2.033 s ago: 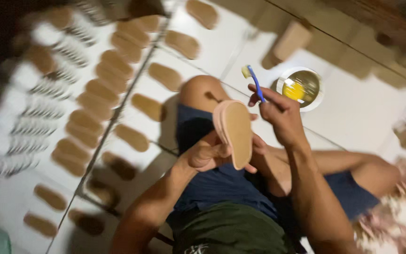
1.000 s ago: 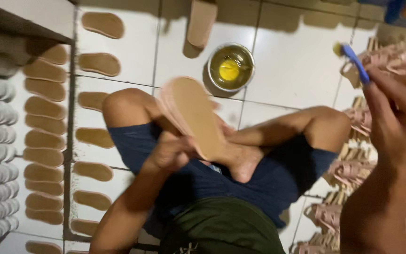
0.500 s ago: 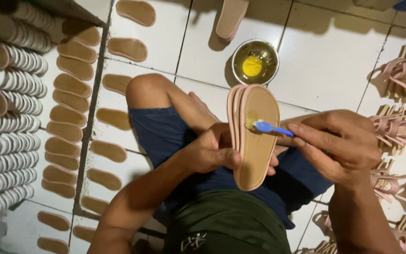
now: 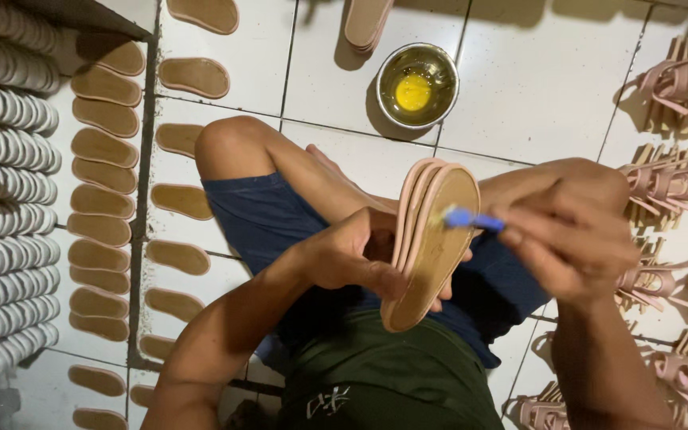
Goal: The person sits on the floor and uses a blue toothbrush to apply a yellow liquid from a metal bowl onto the surface of beige shoe soles. They hold stacks of soles in their left hand, brush the liquid onto them, and place the treated soles on the floor in rows.
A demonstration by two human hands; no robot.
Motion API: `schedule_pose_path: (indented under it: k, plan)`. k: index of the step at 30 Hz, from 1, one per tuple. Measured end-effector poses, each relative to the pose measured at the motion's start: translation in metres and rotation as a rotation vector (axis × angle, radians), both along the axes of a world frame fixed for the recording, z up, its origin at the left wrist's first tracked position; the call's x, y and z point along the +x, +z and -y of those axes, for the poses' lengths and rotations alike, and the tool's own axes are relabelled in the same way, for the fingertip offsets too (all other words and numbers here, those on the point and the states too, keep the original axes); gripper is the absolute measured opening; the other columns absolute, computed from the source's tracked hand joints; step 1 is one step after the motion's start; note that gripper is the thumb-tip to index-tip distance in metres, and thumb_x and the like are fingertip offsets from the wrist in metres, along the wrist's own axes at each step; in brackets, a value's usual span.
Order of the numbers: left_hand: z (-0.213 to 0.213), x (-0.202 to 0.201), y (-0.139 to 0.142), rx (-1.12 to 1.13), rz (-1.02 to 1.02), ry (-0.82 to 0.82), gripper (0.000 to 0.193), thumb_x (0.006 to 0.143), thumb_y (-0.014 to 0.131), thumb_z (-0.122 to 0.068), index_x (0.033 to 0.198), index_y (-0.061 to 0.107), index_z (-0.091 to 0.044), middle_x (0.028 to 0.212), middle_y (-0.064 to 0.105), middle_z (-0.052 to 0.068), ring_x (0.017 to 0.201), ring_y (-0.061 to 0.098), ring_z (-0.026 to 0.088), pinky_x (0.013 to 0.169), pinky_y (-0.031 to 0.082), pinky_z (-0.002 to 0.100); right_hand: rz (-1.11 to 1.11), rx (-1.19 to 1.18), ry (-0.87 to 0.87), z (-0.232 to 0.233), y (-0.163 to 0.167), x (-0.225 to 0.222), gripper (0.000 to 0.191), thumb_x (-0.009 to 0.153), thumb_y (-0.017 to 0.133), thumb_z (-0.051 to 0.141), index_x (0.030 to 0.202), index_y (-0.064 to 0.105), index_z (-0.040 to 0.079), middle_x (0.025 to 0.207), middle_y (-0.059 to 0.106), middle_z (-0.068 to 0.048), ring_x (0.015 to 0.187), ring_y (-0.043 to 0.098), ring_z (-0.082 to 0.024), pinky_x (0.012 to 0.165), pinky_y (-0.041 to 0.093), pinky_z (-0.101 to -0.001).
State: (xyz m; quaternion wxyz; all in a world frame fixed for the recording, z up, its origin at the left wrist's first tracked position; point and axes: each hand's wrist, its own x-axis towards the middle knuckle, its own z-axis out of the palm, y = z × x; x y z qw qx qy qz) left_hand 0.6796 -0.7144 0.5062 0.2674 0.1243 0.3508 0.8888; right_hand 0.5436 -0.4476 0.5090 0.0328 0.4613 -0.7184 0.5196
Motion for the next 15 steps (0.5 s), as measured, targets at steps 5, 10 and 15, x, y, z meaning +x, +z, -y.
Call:
schedule_pose_path:
  k: [5, 10, 15]
  plan:
    - [0.003, -0.007, 0.011, -0.378, -0.242, 0.293, 0.064, 0.098, 0.085, -0.023, 0.144, 0.053, 0.006, 0.13, 0.067, 0.019, 0.12, 0.068, 0.025, 0.107, 0.057, 0.038, 0.093, -0.042, -0.104, 0.001, 0.019, 0.005, 0.022, 0.093, 0.075, -0.001, 0.115, 0.073, -0.003, 0.086, 0.069, -0.016, 0.069, 0.063, -0.016, 0.057, 0.045, -0.0242]
    - [-0.004, -0.047, -0.001, -0.671, -0.682, 0.979, 0.062, 0.088, 0.088, -0.012, 0.138, 0.052, -0.007, 0.141, 0.059, 0.02, 0.137, 0.058, 0.03, 0.119, 0.053, 0.041, 0.187, 0.041, -0.323, 0.03, 0.034, 0.039, 0.024, 0.09, 0.074, -0.009, 0.114, 0.073, -0.006, 0.09, 0.07, -0.017, 0.067, 0.059, -0.014, 0.056, 0.041, -0.0245]
    - [-0.019, -0.065, -0.023, -0.593, -0.833, 1.144, 0.067, 0.091, 0.085, -0.009, 0.137, 0.036, -0.014, 0.155, 0.045, 0.023, 0.145, 0.05, 0.033, 0.121, 0.051, 0.043, 0.037, 0.075, -0.388, 0.061, 0.038, 0.053, 0.029, 0.09, 0.077, -0.009, 0.118, 0.075, -0.003, 0.086, 0.068, -0.013, 0.066, 0.054, -0.015, 0.056, 0.038, -0.0259]
